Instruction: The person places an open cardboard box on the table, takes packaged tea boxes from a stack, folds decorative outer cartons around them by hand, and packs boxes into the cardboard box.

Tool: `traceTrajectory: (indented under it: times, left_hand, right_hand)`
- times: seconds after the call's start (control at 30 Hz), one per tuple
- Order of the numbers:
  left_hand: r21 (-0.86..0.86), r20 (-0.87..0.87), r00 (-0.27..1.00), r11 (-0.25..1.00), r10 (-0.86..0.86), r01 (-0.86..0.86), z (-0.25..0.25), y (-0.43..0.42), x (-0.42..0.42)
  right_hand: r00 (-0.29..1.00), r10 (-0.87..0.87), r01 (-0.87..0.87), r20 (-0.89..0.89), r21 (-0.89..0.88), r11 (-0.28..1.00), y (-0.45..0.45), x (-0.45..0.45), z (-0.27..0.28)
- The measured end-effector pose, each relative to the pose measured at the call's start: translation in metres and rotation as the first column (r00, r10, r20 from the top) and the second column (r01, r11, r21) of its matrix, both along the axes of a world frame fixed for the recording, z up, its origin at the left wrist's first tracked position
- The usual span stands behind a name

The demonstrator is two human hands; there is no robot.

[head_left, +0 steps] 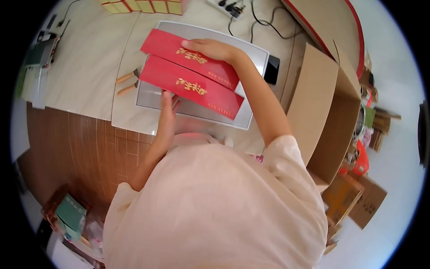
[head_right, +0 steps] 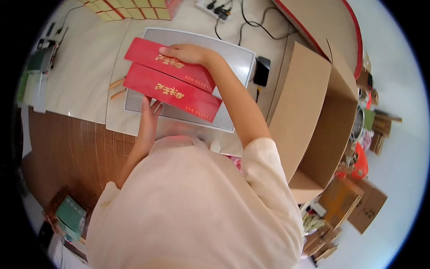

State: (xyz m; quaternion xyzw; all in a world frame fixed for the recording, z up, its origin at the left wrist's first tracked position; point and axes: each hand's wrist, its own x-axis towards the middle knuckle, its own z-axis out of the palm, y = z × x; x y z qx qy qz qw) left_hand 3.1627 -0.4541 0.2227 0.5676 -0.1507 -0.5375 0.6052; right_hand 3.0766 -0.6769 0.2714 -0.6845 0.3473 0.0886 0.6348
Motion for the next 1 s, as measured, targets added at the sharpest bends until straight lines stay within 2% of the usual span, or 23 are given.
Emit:
traceTrajectory:
  times: [0.07, 0.1, 0.13, 0.2, 0.27, 0.33, 0.37, 0.43, 0.47, 0.5, 0.53, 0.6, 0.63, 0.67, 0.77, 0.83, 0.97, 1.0]
  left_hand:
    - [0.044, 0.195, 0.965, 0.985, -0.173, 0.168, 0.007, -0.011, 0.004]
    - [0.017, 0.313, 0.917, 0.967, -0.248, 0.256, -0.006, -0.012, 0.012]
    - [-0.004, 0.323, 0.922, 0.974, -0.213, 0.227, 0.003, -0.017, 0.012]
    - [-0.162, 0.284, 0.931, 0.946, -0.229, 0.282, 0.029, -0.028, 0.007]
    - [-0.194, 0.353, 0.910, 0.935, -0.217, 0.298, 0.027, -0.035, 0.003]
    - [-0.185, 0.616, 0.755, 0.891, -0.223, 0.414, 0.037, -0.039, -0.004]
    - [-0.199, 0.617, 0.754, 0.882, -0.226, 0.427, 0.042, -0.041, -0.006]
    - [-0.242, 0.749, 0.643, 0.838, -0.160, 0.490, 0.053, -0.045, -0.010]
    - [-0.246, 0.751, 0.639, 0.827, -0.168, 0.506, 0.061, -0.048, -0.010]
    - [-0.282, 0.746, 0.646, 0.802, -0.162, 0.527, 0.069, -0.051, -0.010]
    - [-0.315, 0.741, 0.652, 0.776, -0.158, 0.547, 0.073, -0.053, -0.010]
    - [-0.287, 0.756, 0.627, 0.766, -0.189, 0.576, 0.067, -0.053, -0.005]
    - [-0.260, 0.765, 0.609, 0.765, -0.209, 0.589, 0.063, -0.052, -0.002]
    - [-0.255, 0.768, 0.603, 0.760, -0.217, 0.598, 0.060, -0.051, -0.001]
    - [-0.260, 0.780, 0.589, 0.746, -0.212, 0.613, 0.057, -0.046, 0.003]
    - [-0.266, 0.742, 0.629, 0.761, -0.230, 0.592, 0.060, -0.046, 0.007]
    - [-0.305, 0.709, 0.669, 0.759, -0.223, 0.576, 0.058, -0.050, 0.012]
    - [-0.310, 0.758, 0.632, 0.763, -0.161, 0.567, 0.052, -0.051, 0.014]
  right_hand:
    - [0.987, -0.043, 0.041, 0.152, 0.013, 0.999, 0.005, -0.009, -0.015]
    - [0.974, -0.091, 0.088, 0.205, 0.025, 0.996, 0.010, -0.017, -0.013]
    - [0.967, -0.115, 0.128, 0.227, -0.042, 0.991, 0.014, -0.026, -0.016]
    - [0.958, -0.130, 0.167, 0.256, -0.128, 0.978, 0.023, -0.047, -0.022]
    - [0.868, -0.319, 0.409, 0.380, -0.184, 0.894, 0.037, -0.072, -0.020]
    - [0.785, -0.362, 0.507, 0.502, -0.186, 0.842, 0.056, -0.092, 0.004]
    - [0.748, -0.418, 0.560, 0.516, -0.152, 0.815, 0.066, -0.101, 0.013]
    - [0.612, -0.550, 0.679, 0.568, -0.020, 0.734, 0.077, -0.110, 0.021]
    - [0.528, -0.637, 0.750, 0.561, 0.044, 0.660, 0.082, -0.110, 0.027]
    - [0.512, -0.532, 0.700, 0.674, 0.031, 0.713, 0.090, -0.122, 0.025]
    - [0.499, -0.541, 0.713, 0.677, 0.034, 0.701, 0.098, -0.127, 0.023]
    - [0.352, -0.556, 0.748, 0.753, 0.130, 0.650, 0.110, -0.128, 0.024]
    - [0.423, -0.530, 0.743, 0.735, 0.053, 0.667, 0.114, -0.130, 0.020]
    - [0.437, -0.567, 0.757, 0.698, 0.055, 0.651, 0.118, -0.128, 0.023]
    - [0.338, -0.662, 0.849, 0.668, 0.087, 0.522, 0.126, -0.123, 0.006]
    - [0.435, -0.626, 0.814, 0.647, 0.014, 0.580, 0.127, -0.123, 0.008]
    - [0.400, -0.654, 0.846, 0.642, 0.016, 0.533, 0.124, -0.119, 0.005]
    - [0.381, -0.658, 0.856, 0.649, 0.022, 0.517, 0.123, -0.117, 0.007]
